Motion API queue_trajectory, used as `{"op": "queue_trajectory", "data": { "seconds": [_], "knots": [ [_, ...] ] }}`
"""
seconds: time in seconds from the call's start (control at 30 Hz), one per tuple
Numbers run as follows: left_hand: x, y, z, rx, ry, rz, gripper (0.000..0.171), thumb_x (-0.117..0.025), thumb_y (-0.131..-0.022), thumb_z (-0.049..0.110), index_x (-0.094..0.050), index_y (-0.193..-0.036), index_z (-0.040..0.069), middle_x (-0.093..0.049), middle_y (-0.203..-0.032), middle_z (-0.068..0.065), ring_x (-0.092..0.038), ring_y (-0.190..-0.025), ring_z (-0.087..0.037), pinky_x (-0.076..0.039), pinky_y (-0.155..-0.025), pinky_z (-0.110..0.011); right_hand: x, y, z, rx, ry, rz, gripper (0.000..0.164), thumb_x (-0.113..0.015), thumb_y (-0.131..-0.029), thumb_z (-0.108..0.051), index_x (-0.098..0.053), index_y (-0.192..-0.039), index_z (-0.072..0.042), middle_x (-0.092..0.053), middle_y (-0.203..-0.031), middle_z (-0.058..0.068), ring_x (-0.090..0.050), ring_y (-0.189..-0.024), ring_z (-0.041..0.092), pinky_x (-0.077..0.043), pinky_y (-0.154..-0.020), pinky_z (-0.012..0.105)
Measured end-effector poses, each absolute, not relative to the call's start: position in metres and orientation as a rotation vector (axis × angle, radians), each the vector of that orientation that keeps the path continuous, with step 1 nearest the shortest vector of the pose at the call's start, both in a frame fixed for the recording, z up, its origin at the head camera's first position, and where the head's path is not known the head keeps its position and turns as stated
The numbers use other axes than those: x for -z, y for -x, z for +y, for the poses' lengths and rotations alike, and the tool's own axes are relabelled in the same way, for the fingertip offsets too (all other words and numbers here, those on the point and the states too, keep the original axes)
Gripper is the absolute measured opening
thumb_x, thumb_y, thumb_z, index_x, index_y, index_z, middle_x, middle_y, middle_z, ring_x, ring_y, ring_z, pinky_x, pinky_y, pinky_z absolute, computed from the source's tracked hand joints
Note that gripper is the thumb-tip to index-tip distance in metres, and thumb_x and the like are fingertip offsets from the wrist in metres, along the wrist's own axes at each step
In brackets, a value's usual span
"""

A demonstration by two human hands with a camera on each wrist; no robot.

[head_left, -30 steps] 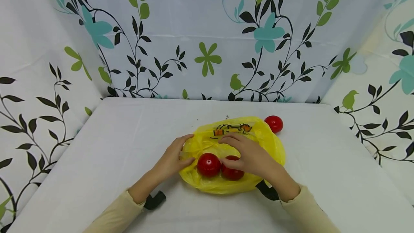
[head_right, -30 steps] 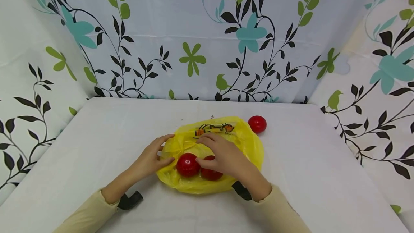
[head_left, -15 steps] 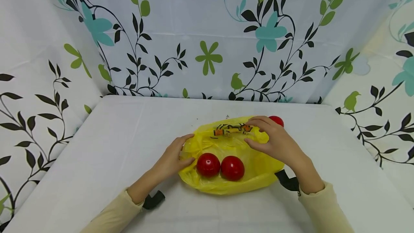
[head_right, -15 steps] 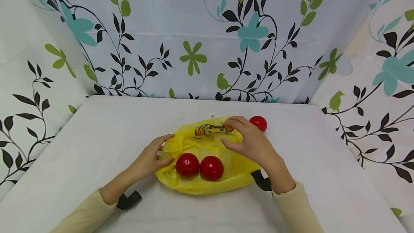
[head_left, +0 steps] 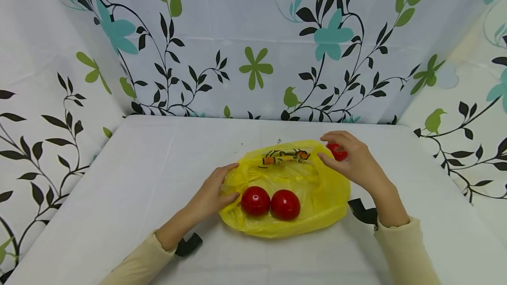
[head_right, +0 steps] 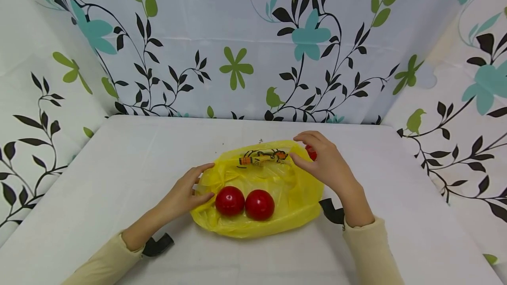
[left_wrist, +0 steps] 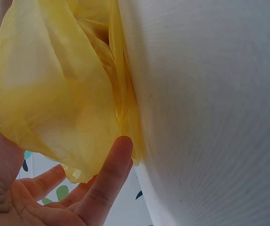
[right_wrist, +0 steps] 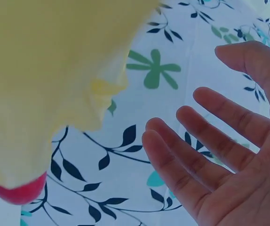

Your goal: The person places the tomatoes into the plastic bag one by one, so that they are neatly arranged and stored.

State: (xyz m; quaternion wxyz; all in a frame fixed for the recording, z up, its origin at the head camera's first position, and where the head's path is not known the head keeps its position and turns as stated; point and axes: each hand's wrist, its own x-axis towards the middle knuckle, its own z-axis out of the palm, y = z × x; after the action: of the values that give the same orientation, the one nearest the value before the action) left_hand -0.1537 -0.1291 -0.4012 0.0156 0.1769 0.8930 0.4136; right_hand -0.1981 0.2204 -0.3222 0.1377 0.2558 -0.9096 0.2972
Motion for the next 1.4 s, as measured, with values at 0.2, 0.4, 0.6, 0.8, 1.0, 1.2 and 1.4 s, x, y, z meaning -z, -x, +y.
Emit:
{"op": "queue_trajectory", "data": {
  "seconds": [0.2, 0.4, 0.6, 0.8, 1.0, 1.2, 1.4],
  "knots": [
    [0.399, 0.153, -0.129, -1.281, -0.531, 2.781, 0.073, -0.075, -0.085, 0.009, -0.038, -0.147, 0.007, -0.043, -0.143, -0.02, -0.043, -0.131, -0.036, -0.04, -0.106, -0.052, 0.328, 0.211, 0.232, -0.864, -0.668, -2.614, 0.026, -0.067, -0.091, -0.008, -0.064, -0.116, 0.0, -0.06, -0.123, 0.018, -0.062, -0.099, 0.034, -0.055, -0.082, 0.051],
    [0.399, 0.153, -0.128, -1.276, -0.515, 2.773, 0.072, -0.074, -0.085, 0.009, -0.038, -0.147, 0.007, -0.043, -0.143, -0.02, -0.044, -0.131, -0.035, -0.04, -0.106, -0.052, 0.338, 0.223, 0.244, -0.881, -0.554, -2.687, 0.026, -0.064, -0.093, -0.008, -0.063, -0.116, 0.002, -0.056, -0.127, 0.022, -0.056, -0.109, 0.04, -0.052, -0.086, 0.056],
    [0.399, 0.154, -0.128, -1.281, -0.522, 2.783, 0.072, -0.074, -0.085, 0.008, -0.038, -0.147, 0.006, -0.044, -0.143, -0.02, -0.044, -0.131, -0.036, -0.04, -0.106, -0.052, 0.346, 0.233, 0.252, -0.867, -0.457, -2.79, 0.03, -0.062, -0.095, -0.014, -0.061, -0.12, 0.002, -0.05, -0.134, 0.024, -0.05, -0.116, 0.043, -0.05, -0.09, 0.058],
    [0.401, 0.154, -0.129, -1.27, -0.549, 2.8, 0.07, -0.074, -0.085, 0.007, -0.039, -0.146, 0.004, -0.046, -0.14, -0.021, -0.046, -0.129, -0.037, -0.04, -0.105, -0.053, 0.358, 0.243, 0.26, -0.872, -0.43, -2.841, 0.034, -0.064, -0.094, -0.015, -0.059, -0.122, 0.005, -0.046, -0.136, 0.026, -0.046, -0.12, 0.045, -0.048, -0.093, 0.059],
    [0.401, 0.154, -0.129, -1.279, -0.542, 2.793, 0.069, -0.073, -0.085, 0.007, -0.04, -0.146, 0.005, -0.047, -0.14, -0.02, -0.045, -0.13, -0.037, -0.039, -0.106, -0.054, 0.373, 0.252, 0.269, -0.896, -0.389, -2.861, 0.041, -0.067, -0.092, -0.018, -0.057, -0.125, 0.003, -0.04, -0.141, 0.027, -0.041, -0.124, 0.046, -0.046, -0.096, 0.06],
    [0.403, 0.153, -0.129, -1.288, -0.545, 2.804, 0.07, -0.074, -0.084, 0.007, -0.04, -0.145, 0.005, -0.047, -0.139, -0.02, -0.045, -0.129, -0.037, -0.04, -0.105, -0.054, 0.386, 0.258, 0.277, -0.975, -0.362, -2.89, 0.047, -0.068, -0.092, -0.02, -0.052, -0.13, 0.003, -0.038, -0.142, 0.028, -0.044, -0.12, 0.046, -0.046, -0.095, 0.059],
    [0.403, 0.154, -0.129, -1.295, -0.541, 2.798, 0.07, -0.074, -0.085, 0.008, -0.04, -0.145, 0.005, -0.047, -0.14, -0.02, -0.045, -0.13, -0.037, -0.04, -0.105, -0.054, 0.397, 0.263, 0.282, -0.998, -0.339, -2.909, 0.054, -0.069, -0.091, -0.02, -0.047, -0.135, 0.002, -0.035, -0.143, 0.03, -0.044, -0.115, 0.045, -0.049, -0.092, 0.058]
  ]
}}
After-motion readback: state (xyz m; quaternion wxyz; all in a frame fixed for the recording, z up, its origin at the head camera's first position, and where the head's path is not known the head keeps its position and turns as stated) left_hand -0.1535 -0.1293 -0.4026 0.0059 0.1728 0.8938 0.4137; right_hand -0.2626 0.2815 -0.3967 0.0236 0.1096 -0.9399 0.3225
